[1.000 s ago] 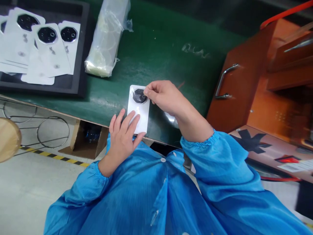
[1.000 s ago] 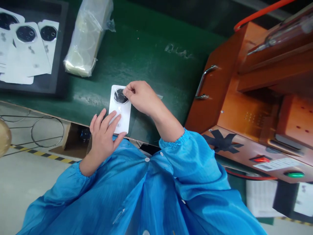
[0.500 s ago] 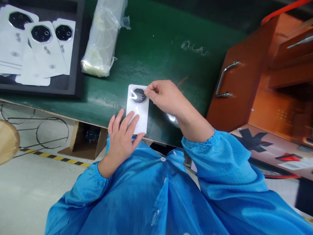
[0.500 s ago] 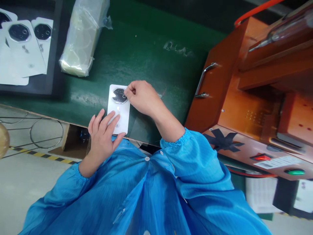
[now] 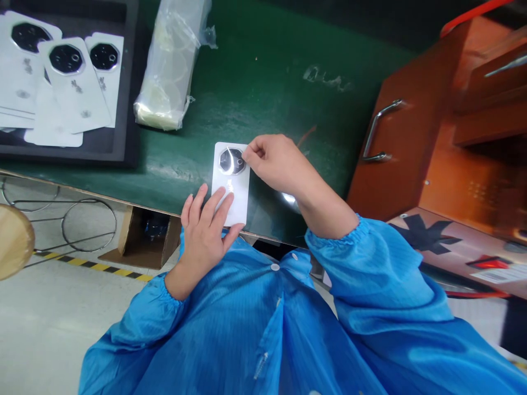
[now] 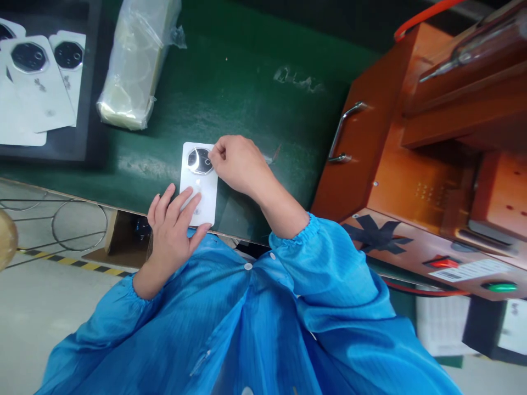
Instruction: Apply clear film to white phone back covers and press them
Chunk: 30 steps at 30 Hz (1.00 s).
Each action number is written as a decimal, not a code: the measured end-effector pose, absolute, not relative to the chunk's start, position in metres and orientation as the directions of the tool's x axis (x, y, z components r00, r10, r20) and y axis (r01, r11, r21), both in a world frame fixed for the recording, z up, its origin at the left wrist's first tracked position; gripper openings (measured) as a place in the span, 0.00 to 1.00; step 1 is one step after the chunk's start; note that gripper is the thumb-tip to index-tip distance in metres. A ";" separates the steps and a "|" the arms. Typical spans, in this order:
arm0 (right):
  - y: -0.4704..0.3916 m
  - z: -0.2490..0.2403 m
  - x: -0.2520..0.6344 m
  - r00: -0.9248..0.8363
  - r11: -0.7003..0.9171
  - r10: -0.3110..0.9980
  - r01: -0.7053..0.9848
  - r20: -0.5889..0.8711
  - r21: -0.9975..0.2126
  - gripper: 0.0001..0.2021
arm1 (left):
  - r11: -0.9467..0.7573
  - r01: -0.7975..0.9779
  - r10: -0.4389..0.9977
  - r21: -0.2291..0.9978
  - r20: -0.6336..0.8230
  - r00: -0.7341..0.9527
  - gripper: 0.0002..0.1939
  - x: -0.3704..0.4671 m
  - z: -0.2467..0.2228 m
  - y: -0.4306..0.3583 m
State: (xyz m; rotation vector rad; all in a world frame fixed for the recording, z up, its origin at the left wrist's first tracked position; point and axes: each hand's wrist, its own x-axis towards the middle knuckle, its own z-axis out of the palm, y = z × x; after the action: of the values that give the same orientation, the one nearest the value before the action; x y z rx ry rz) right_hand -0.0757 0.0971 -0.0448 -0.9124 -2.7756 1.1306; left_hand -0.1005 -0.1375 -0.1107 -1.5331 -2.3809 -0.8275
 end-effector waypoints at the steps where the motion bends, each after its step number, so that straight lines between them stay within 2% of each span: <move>1: 0.097 -0.045 -0.076 -0.829 0.575 0.522 0.516 -0.201 -0.634 0.09 | 0.310 0.884 0.777 0.349 0.442 -0.448 0.28 -0.100 -0.110 -0.138; 15: 0.086 -0.034 -0.084 -0.784 0.612 0.565 0.607 -0.257 -0.506 0.08 | 0.319 0.871 0.771 0.373 0.432 -0.467 0.28 -0.100 -0.109 -0.138; 18: 0.085 -0.041 -0.084 -0.786 0.645 0.577 0.605 -0.220 -0.467 0.07 | 0.316 0.870 0.775 0.378 0.427 -0.466 0.29 -0.100 -0.108 -0.138; 21: 0.086 -0.048 -0.082 -0.781 0.671 0.607 0.603 -0.148 -0.431 0.02 | 0.314 0.870 0.774 0.381 0.428 -0.466 0.28 -0.099 -0.108 -0.138; 24: 0.084 -0.046 -0.073 -0.779 0.693 0.627 0.567 -0.016 -0.446 0.12 | 0.320 0.863 0.769 0.390 0.426 -0.478 0.27 -0.098 -0.108 -0.138; 27: 0.066 -0.035 -0.053 -0.833 0.780 0.544 0.461 0.095 -0.424 0.13 | 0.328 0.841 0.777 0.431 0.384 -0.499 0.26 -0.100 -0.105 -0.141; 30: 0.027 -0.034 -0.025 -0.942 0.900 0.317 0.264 0.108 -0.347 0.14 | 0.271 0.777 0.779 0.568 0.346 -0.524 0.27 -0.109 -0.096 -0.151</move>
State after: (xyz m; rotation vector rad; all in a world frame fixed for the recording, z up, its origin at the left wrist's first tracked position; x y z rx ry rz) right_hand -0.0246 0.0272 -0.0336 -0.4470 -2.9035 0.4963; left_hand -0.1086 -0.1513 -0.0959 -1.5338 -2.5056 -1.1177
